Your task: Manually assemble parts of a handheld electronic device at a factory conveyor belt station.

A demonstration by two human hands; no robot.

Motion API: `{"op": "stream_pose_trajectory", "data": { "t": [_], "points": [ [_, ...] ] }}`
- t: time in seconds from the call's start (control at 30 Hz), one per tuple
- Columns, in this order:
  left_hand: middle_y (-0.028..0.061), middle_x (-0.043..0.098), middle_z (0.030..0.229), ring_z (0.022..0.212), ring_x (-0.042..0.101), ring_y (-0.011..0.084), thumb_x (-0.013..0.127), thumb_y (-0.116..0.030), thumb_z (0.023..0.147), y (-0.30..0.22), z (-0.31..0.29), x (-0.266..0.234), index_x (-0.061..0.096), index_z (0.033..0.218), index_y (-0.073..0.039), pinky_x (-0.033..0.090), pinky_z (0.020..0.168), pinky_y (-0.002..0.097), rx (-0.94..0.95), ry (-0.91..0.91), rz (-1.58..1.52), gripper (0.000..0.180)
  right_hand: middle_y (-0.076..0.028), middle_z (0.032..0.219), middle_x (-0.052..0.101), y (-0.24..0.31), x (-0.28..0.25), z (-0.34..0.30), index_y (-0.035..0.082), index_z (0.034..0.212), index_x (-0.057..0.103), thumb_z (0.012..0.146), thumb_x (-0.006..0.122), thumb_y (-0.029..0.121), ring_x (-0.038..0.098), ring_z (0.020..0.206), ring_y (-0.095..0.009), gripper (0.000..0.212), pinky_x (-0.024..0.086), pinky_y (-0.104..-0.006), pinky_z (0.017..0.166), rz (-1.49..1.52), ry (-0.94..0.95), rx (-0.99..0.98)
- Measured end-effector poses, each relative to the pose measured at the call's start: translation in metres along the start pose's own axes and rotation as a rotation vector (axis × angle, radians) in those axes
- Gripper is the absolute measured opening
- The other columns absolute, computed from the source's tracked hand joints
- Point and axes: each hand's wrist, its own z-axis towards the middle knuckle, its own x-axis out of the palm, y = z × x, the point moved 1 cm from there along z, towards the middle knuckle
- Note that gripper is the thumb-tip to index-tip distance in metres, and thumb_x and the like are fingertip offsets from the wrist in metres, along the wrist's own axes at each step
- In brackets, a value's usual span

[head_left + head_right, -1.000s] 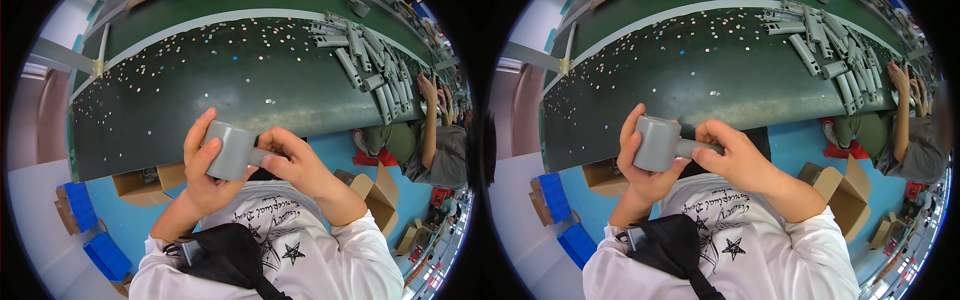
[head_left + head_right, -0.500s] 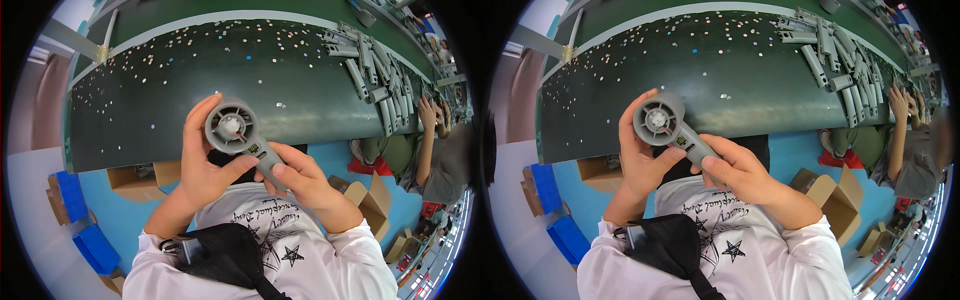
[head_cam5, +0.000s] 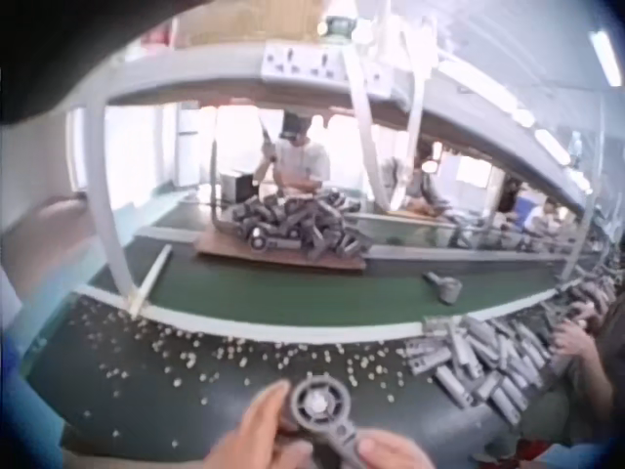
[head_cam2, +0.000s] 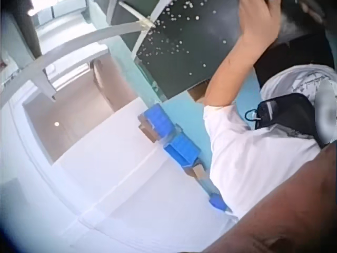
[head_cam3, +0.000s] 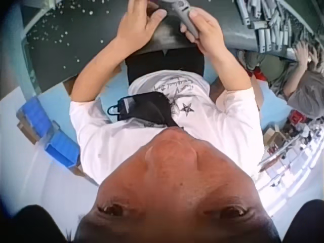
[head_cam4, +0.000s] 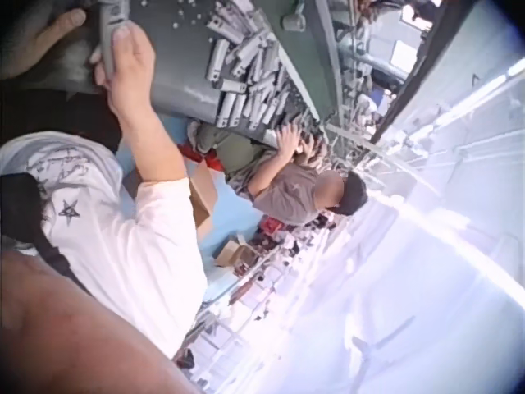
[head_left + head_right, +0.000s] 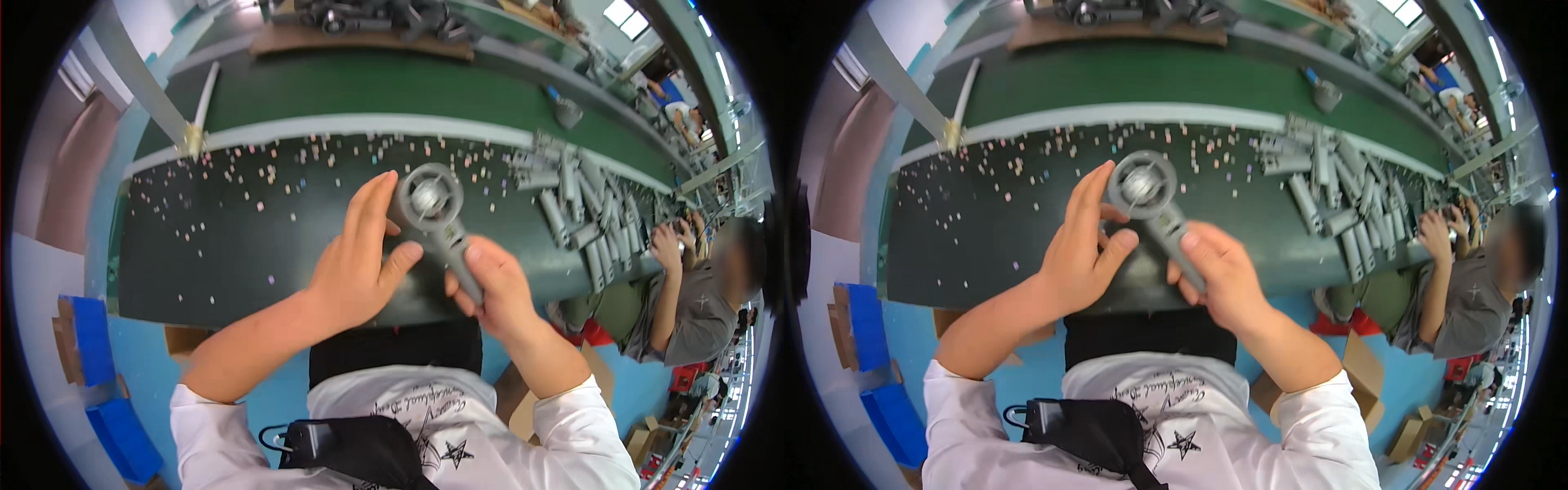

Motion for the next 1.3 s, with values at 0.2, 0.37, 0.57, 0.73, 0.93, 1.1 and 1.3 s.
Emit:
{"op": "stream_pose_trajectory", "data": {
  "t": [0.2, 0.37, 0.57, 0.73, 0.93, 1.1, 1.3],
  "points": [
    [0.0145, 0.06, 0.095, 0.088, 0.06, 0.0375, 0.049, -0.029, 0.097, 0.059, 0.045, 0.025, 0.06, 0.096, -0.006, 0.05, 0.074, 0.0463, 0.037, 0.166, 0.196, 0.026, -0.004, 0.068, 0.054, 0.09, -0.002, 0.167, 0.001, 0.12, 0.053, 0.09, 0.055, 0.019, 0.045, 0.051, -0.009, 0.035, 0.034, -0.0239, 0.046, -0.544, -0.247, -0.46],
    [0.0135, 0.058, 0.088, 0.077, 0.059, 0.037, 0.05, -0.025, 0.096, 0.06, 0.046, 0.018, 0.059, 0.091, -0.006, 0.05, 0.064, 0.0464, 0.101, 0.299, 0.077, 0.021, -0.008, 0.078, 0.062, 0.142, -0.011, 0.336, -0.001, 0.118, 0.054, 0.086, 0.06, 0.018, 0.055, 0.057, -0.013, 0.038, 0.044, -0.0271, 0.052, -0.737, -0.504, -0.783],
    [0.009, 0.06, 0.088, 0.075, 0.061, 0.0327, 0.055, -0.02, 0.094, 0.06, 0.048, 0.019, 0.059, 0.089, -0.006, 0.052, 0.064, 0.0425, 0.134, 0.268, -0.051, 0.016, -0.026, 0.106, 0.064, 0.211, -0.075, 0.499, -0.002, 0.113, 0.056, 0.084, 0.057, 0.022, 0.06, 0.102, -0.043, 0.038, 0.046, -0.0488, 0.088, -0.977, -0.746, -0.572],
    [0.0098, 0.058, 0.088, 0.077, 0.062, 0.0314, 0.052, -0.02, 0.095, 0.057, 0.049, 0.015, 0.058, 0.09, -0.005, 0.053, 0.065, 0.0435, 0.054, 0.318, -0.121, 0.017, -0.027, 0.109, 0.063, 0.221, -0.063, 0.533, -0.001, 0.11, 0.057, 0.084, 0.054, 0.025, 0.06, 0.103, -0.043, 0.037, 0.046, -0.0477, 0.089, -1.193, -0.826, -0.666],
    [0.0069, 0.061, 0.089, 0.074, 0.063, 0.0301, 0.059, -0.019, 0.092, 0.059, 0.052, 0.018, 0.06, 0.087, -0.006, 0.053, 0.063, 0.0403, 0.053, 0.284, -0.101, 0.014, -0.024, 0.102, 0.066, 0.191, -0.062, 0.505, 0.003, 0.106, 0.063, 0.083, 0.054, 0.024, 0.062, 0.1, -0.041, 0.033, 0.048, -0.0468, 0.088, -1.312, -0.63, -0.726],
    [0.0091, 0.062, 0.087, 0.073, 0.063, 0.0316, 0.059, -0.019, 0.091, 0.056, 0.058, 0.015, 0.061, 0.086, -0.005, 0.053, 0.063, 0.0401, 0.083, 0.317, -0.044, 0.015, -0.02, 0.091, 0.066, 0.203, -0.151, 0.447, 0.004, 0.097, 0.065, 0.084, 0.053, 0.022, 0.064, 0.092, -0.038, 0.025, 0.049, -0.0449, 0.08, -1.446, -0.782, -0.858],
    [0.0103, 0.062, 0.086, 0.074, 0.062, 0.0337, 0.057, -0.019, 0.092, 0.052, 0.06, 0.016, 0.061, 0.086, -0.006, 0.052, 0.064, 0.0421, 0.036, 0.324, -0.015, 0.015, -0.022, 0.118, 0.063, 0.23, -0.282, 0.322, 0.004, 0.116, 0.063, 0.078, 0.063, 0.049, 0.062, 0.107, -0.035, 0.059, 0.051, -0.0435, 0.089, -1.683, -0.688, 0.108]
  ]
}}
